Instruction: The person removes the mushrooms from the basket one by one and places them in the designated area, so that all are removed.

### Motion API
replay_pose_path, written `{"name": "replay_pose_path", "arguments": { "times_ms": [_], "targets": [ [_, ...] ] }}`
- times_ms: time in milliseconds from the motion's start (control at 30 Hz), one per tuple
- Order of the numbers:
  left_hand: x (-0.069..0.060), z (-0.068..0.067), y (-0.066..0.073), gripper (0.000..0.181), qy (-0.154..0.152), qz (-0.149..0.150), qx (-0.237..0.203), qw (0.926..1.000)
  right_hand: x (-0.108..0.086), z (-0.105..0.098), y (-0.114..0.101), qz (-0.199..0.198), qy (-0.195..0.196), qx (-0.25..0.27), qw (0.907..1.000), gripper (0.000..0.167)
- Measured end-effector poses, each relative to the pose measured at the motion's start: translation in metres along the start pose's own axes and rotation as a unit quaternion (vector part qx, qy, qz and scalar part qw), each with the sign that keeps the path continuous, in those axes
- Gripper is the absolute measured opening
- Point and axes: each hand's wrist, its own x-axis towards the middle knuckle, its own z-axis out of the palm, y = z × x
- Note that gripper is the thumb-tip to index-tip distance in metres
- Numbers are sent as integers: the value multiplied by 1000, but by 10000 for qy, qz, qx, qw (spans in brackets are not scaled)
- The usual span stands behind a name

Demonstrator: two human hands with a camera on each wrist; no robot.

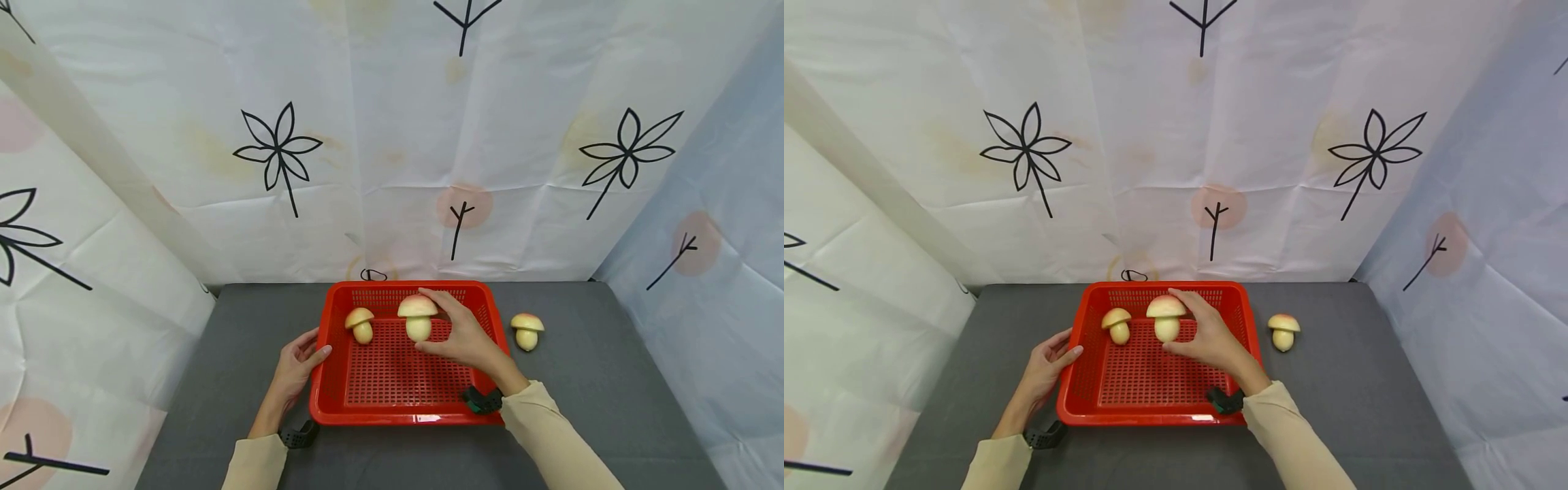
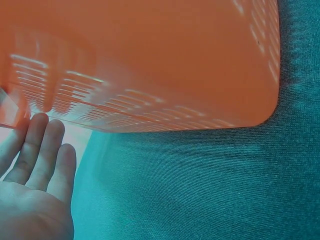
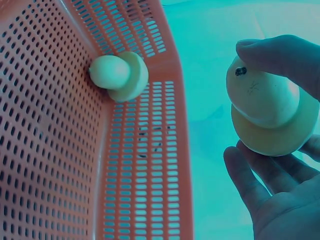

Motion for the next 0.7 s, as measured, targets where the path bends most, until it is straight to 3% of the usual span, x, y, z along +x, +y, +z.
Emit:
{"name": "replay_pose_path", "arguments": {
  "times_ms": [200, 700],
  "targets": [
    [0, 0, -1, 58, -44, 37, 9, 10000, -9, -13, 3, -119, 76, -52, 9999, 91],
    [0, -1, -1, 59, -92, 31, -48, 9999, -28, -42, 14, 74, 376, -107, 9992, 91]
  ]
}}
